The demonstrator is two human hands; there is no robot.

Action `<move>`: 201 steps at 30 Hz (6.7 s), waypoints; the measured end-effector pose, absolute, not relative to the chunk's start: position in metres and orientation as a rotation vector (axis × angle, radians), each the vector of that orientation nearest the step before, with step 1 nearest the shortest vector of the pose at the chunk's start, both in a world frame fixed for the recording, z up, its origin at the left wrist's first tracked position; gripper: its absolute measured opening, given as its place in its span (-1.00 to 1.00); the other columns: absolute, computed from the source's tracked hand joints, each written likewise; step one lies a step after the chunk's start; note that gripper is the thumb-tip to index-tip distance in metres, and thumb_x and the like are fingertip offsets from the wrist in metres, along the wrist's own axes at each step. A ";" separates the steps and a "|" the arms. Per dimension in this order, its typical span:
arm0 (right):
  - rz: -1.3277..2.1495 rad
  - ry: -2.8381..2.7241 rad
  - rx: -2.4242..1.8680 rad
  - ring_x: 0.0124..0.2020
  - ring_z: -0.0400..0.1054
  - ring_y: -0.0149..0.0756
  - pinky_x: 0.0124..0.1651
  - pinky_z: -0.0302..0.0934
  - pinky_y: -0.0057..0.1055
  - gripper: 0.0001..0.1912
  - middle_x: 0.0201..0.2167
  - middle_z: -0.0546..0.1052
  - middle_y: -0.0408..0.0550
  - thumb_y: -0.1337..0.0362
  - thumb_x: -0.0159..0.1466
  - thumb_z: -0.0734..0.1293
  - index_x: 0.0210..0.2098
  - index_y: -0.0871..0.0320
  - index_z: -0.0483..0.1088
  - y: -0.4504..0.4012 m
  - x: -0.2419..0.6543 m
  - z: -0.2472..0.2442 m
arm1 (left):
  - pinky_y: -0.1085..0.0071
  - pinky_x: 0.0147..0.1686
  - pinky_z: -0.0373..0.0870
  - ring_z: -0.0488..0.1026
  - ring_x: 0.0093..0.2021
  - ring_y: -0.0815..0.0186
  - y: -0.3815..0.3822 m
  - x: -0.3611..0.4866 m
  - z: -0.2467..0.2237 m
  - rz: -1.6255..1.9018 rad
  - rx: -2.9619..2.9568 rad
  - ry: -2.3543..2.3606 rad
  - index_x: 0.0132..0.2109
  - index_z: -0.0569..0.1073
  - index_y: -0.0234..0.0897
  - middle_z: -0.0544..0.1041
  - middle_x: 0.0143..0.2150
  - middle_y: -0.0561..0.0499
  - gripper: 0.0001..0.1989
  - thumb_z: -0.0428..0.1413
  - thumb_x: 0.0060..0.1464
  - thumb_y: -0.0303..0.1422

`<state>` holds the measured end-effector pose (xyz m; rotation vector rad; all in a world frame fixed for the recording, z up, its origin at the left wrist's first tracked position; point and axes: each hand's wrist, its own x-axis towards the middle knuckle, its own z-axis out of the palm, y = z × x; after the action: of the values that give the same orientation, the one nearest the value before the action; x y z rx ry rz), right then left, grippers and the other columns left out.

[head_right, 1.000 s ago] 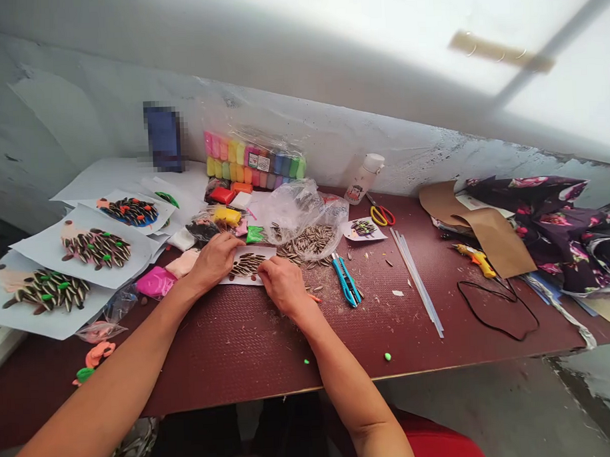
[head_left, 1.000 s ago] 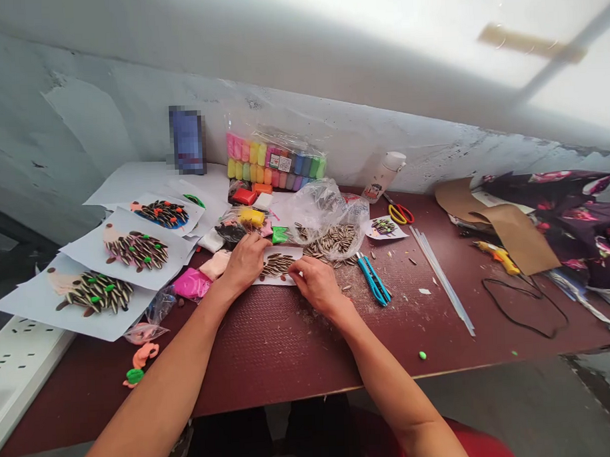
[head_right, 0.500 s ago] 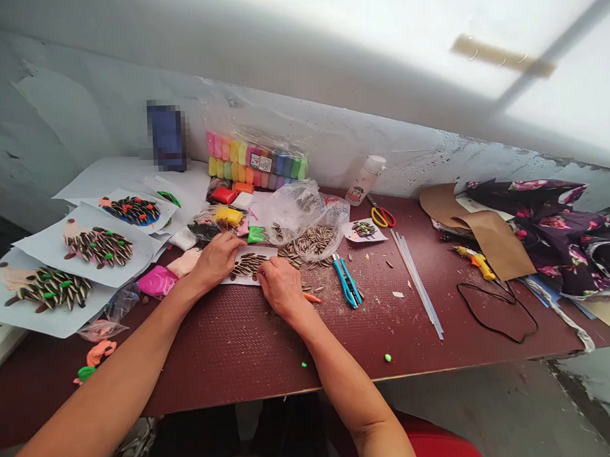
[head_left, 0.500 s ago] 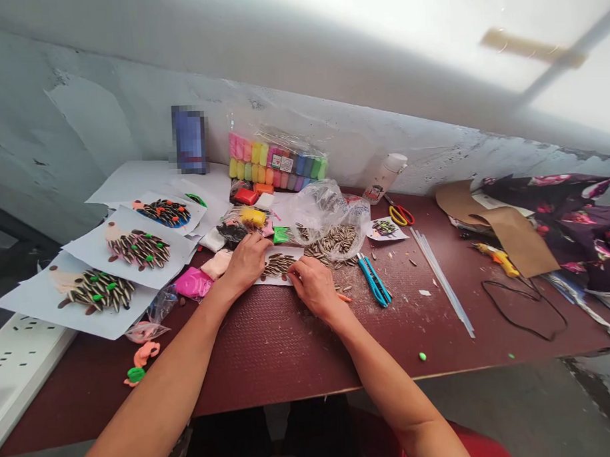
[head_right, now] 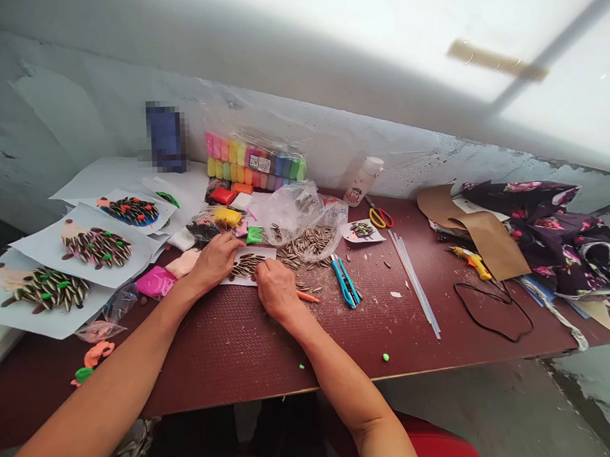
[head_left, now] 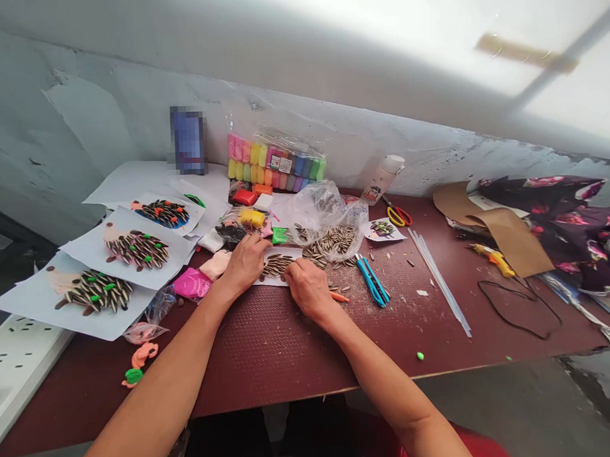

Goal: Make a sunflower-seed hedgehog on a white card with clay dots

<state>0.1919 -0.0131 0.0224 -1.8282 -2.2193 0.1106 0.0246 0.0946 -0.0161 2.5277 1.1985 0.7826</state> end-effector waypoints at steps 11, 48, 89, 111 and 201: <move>0.114 -2.244 -1.872 -0.22 0.34 -0.25 -0.20 0.10 -0.42 -0.79 -0.28 0.50 0.02 0.38 0.44 0.21 -0.28 0.15 0.46 -0.013 0.189 0.025 | 0.15 -0.03 0.40 0.41 -0.11 0.09 0.093 0.026 -0.015 0.788 2.548 1.210 -0.12 0.57 -0.29 0.50 -0.17 -0.16 -0.67 -0.07 0.20 -0.57; 0.212 -1.800 -2.275 -0.19 0.43 -0.27 -0.19 0.13 -0.44 -0.79 -0.19 0.60 0.00 0.35 0.37 0.27 -0.18 0.12 0.57 -0.003 0.259 0.047 | 0.16 -0.05 0.40 0.41 -0.13 0.11 0.095 0.023 -0.018 0.848 2.515 1.180 -0.15 0.53 -0.28 0.52 -0.18 -0.14 -0.72 -0.07 0.20 -0.56; 0.282 -1.851 -2.162 -0.18 0.44 -0.26 -0.15 0.16 -0.44 -0.77 -0.19 0.61 -0.01 0.34 0.38 0.27 -0.17 0.10 0.60 -0.006 0.247 0.049 | 0.18 -0.02 0.36 0.41 -0.10 0.13 0.093 0.023 -0.018 0.795 2.540 1.174 -0.15 0.57 -0.25 0.57 -0.10 -0.12 -0.68 -0.06 0.20 -0.56; 0.465 -1.923 -1.850 -0.26 0.43 -0.34 -0.18 0.14 -0.50 -0.81 -0.29 0.61 -0.08 0.41 0.32 0.31 -0.24 0.12 0.59 -0.005 0.228 0.036 | 0.13 -0.04 0.38 0.41 -0.11 0.10 0.092 0.024 -0.015 0.787 2.541 1.173 -0.16 0.58 -0.26 0.56 -0.10 -0.15 -0.68 -0.06 0.20 -0.56; 0.161 -1.817 -2.082 -0.10 0.47 -0.25 -0.10 0.18 -0.44 -0.74 -0.12 0.63 0.01 0.36 0.38 0.22 -0.10 0.15 0.55 0.000 0.249 0.029 | 0.25 -0.13 0.44 0.50 -0.18 0.18 0.033 0.015 -0.008 1.341 2.248 1.339 -0.30 0.50 -0.22 0.56 -0.29 -0.05 -0.66 -0.09 0.03 -0.65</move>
<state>0.2495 -0.0004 0.0293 -2.0820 -1.8172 0.1609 0.0150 0.0331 -0.0083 2.2483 1.3395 1.3408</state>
